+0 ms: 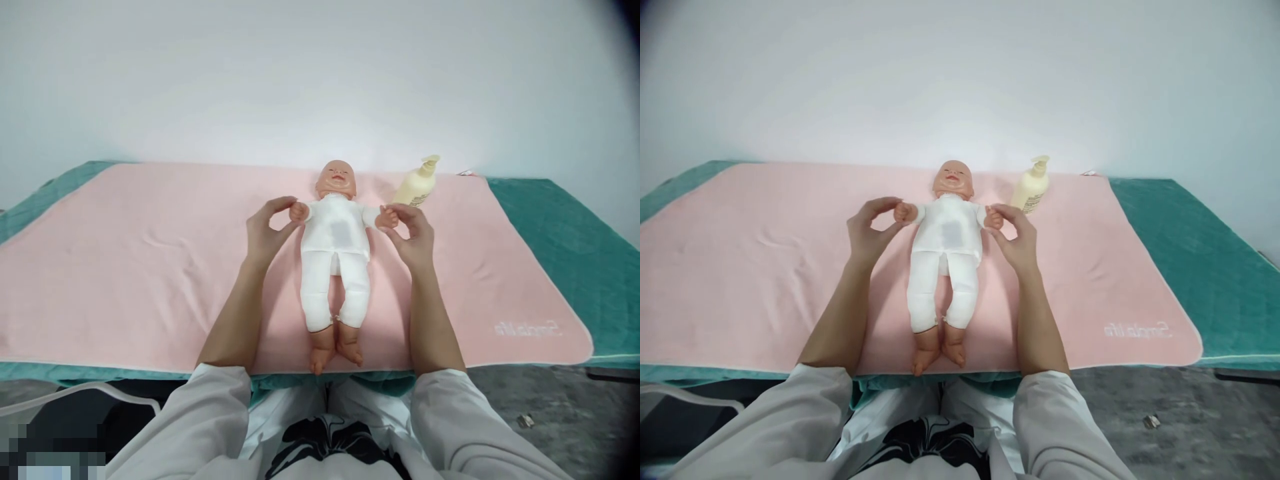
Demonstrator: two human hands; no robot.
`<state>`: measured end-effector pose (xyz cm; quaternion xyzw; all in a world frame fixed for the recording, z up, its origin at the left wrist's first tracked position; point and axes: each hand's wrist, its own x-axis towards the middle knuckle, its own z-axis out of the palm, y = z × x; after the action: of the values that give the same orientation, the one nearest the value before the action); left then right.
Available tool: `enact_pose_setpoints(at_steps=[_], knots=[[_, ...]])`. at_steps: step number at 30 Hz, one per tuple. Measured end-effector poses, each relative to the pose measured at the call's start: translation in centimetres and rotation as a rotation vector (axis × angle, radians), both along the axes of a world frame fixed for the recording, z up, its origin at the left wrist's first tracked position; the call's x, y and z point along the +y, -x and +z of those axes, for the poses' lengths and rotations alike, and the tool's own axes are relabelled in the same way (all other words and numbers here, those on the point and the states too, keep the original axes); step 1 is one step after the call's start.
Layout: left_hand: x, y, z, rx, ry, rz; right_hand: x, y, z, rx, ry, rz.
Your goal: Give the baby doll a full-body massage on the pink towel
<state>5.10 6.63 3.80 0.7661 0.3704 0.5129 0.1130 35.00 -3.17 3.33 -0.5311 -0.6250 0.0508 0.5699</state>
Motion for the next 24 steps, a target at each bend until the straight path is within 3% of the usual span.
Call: enact_pose_setpoints(at_steps=[4,7,15,24], knots=[[-0.6,-1.3,-0.3,0.164,-0.058,-0.154,-0.1,2.0,-0.4,-0.15,0.023,0.249],[-0.4,-1.6,-0.5,0.25,-0.146,-0.258,0.1,2.8,-0.8,-0.282,0.041,0.361],[-0.5,-1.8,-0.5,0.39,-0.202,-0.385,0.0,3.2,-0.8,-0.307,0.106,0.405],[-0.8,-2.3,-0.6,0.448,-0.289,-0.388,-0.2,3.3,-0.9,-0.291,0.159,0.449]])
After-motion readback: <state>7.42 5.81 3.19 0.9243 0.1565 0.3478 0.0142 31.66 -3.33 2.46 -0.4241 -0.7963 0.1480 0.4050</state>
